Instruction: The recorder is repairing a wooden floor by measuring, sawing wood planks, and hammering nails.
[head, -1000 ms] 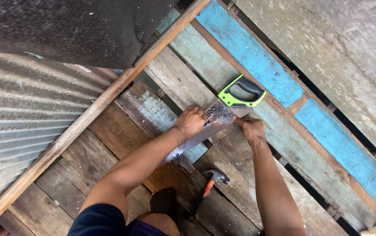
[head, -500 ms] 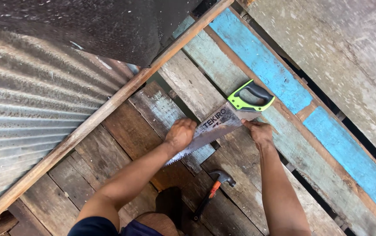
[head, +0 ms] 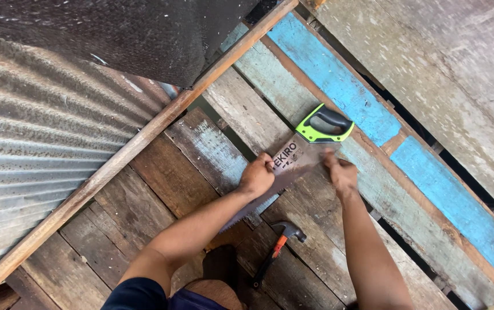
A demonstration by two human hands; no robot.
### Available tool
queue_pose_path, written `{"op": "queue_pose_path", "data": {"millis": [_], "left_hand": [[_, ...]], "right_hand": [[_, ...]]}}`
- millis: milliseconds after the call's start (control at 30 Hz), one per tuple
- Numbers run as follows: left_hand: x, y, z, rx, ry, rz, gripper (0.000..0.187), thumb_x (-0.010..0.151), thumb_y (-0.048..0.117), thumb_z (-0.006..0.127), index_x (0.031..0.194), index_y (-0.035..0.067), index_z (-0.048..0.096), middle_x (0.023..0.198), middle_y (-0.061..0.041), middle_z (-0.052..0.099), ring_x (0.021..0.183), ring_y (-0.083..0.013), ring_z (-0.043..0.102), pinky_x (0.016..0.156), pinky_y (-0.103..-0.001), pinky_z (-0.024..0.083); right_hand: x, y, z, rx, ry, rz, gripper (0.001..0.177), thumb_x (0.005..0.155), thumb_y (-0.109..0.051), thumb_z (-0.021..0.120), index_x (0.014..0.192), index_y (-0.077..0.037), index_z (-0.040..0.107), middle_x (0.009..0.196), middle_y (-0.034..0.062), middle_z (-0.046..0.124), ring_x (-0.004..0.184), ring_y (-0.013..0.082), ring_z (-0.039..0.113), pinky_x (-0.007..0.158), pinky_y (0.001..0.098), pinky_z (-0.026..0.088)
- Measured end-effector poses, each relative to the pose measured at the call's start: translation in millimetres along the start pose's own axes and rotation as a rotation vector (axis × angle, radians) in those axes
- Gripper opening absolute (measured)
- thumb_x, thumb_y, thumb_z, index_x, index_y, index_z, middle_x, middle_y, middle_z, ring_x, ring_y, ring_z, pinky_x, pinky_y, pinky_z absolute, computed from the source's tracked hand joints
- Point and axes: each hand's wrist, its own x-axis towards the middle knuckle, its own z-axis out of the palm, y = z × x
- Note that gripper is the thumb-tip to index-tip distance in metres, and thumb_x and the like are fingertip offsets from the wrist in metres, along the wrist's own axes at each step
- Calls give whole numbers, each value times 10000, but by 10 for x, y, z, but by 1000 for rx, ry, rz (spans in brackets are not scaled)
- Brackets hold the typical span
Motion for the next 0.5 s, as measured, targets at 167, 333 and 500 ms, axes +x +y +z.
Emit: {"op": "queue_pose_path", "data": {"millis": [167,333,500], "left_hand": [[-214,-200,-349,-124,126,99,98,1001,105,500,1017,94,597,914,-115,680,829,-262,682,754,-423,546],[-983,-618,-1082,42,416,-27,162,987,233,594,1109,146,657,980,-146,753,905,-284,736,826,-411,573],[-1896,-1512,-1419,108,584,-217,220,985,280,620,1120,118,683,996,-188,755,932,-349,740,835,-432,565]], "right_hand": [[-112,62,-220,29,205,-73,613,938,-575,678,1089,9,787,1009,164,791,994,252,728,961,363,535],[-87,181,-347,12,121,-393,518,1010,-507,622,1130,-20,753,1057,113,783,1007,169,715,929,312,515],[-70,241,-431,-119,-28,-479,396,1055,-415,582,1108,-73,774,1018,95,803,949,150,748,888,314,569]]}}
